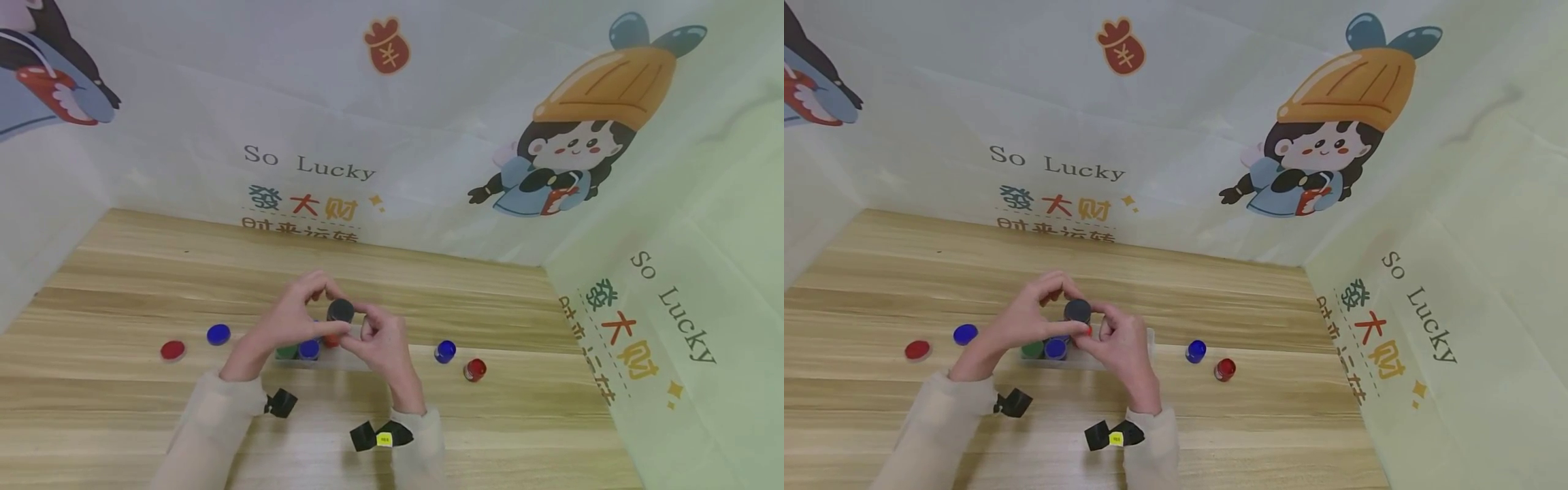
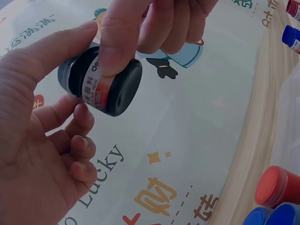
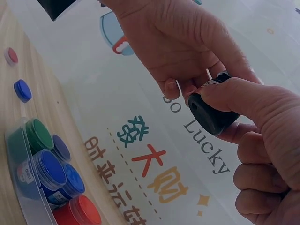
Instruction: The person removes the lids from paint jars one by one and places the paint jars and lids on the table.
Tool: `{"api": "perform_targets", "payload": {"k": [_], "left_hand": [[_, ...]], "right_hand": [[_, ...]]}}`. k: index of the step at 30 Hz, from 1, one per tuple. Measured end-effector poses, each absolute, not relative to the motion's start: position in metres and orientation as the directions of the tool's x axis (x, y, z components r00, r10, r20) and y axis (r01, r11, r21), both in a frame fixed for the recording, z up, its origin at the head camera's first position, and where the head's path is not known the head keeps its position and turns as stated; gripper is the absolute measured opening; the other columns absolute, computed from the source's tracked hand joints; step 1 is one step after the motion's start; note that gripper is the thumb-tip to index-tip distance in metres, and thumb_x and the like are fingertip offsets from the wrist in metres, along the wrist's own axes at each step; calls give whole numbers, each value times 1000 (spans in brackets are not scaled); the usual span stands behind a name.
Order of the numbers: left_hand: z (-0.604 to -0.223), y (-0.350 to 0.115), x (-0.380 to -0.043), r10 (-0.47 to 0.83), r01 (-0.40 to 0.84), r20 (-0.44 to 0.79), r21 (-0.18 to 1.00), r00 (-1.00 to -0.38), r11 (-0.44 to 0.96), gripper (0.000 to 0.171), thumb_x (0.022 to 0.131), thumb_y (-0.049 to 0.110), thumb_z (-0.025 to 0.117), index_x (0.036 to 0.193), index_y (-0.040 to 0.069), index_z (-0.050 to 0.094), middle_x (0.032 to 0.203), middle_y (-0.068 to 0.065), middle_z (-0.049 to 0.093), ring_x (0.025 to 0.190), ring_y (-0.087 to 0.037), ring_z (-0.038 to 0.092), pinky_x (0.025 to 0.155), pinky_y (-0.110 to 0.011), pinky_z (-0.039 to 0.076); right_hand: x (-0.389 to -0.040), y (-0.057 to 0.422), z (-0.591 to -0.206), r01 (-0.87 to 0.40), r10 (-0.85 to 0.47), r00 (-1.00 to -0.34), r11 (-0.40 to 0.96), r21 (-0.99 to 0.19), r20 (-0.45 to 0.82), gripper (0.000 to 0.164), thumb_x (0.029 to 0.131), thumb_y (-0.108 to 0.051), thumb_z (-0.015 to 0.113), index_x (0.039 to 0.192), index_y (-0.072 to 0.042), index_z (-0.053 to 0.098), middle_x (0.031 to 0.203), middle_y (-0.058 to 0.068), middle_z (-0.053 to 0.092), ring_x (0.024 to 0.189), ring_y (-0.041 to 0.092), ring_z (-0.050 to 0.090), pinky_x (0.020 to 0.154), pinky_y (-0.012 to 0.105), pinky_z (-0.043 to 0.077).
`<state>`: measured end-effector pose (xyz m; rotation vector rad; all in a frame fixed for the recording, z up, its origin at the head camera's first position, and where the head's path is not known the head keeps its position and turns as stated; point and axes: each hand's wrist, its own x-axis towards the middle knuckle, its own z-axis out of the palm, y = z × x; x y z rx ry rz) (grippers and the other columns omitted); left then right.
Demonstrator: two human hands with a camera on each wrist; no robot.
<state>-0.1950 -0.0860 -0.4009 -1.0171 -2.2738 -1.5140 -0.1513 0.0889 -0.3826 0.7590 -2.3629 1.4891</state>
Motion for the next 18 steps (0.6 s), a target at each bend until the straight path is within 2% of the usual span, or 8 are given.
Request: {"api": "perform_targets", "payload": {"k": [2,8,10,18], "left_hand": [[-400,-86,-193,428,644,518,728,-741,235,33,68,13,84,91,12,61,88,2,52,79,-14,40,70,-28,31],[-400,-93,-194,503,668,517,723,-692,176,35,75,6,77,107,7,65,95,-1,56,81,-13,42,70,-30,33],[-400,-94,-195,501,677,527,715,-687,176,32,75,5,77,104,8,66,94,0,58,81,-12,44,70,-30,34],[-401,-85,-192,389,635,530,740,-754,222,29,69,12,83,87,14,61,84,4,55,77,-13,42,69,-28,33]], "right_hand": [[-151,89,-383,-546,-294,-835,346,-763,465,33,70,10,74,102,13,64,48,4,36,46,-4,26,46,15,25],[-152,90,-386,-542,-296,-838,346,-766,458,32,72,8,74,102,12,64,49,2,36,45,-3,26,45,16,24],[-152,90,-386,-542,-297,-838,345,-766,458,31,72,8,74,102,12,65,49,2,36,45,-3,26,45,16,24],[-150,87,-384,-536,-291,-842,347,-770,455,29,72,6,75,100,10,66,48,4,37,45,-3,27,45,16,24]]}}
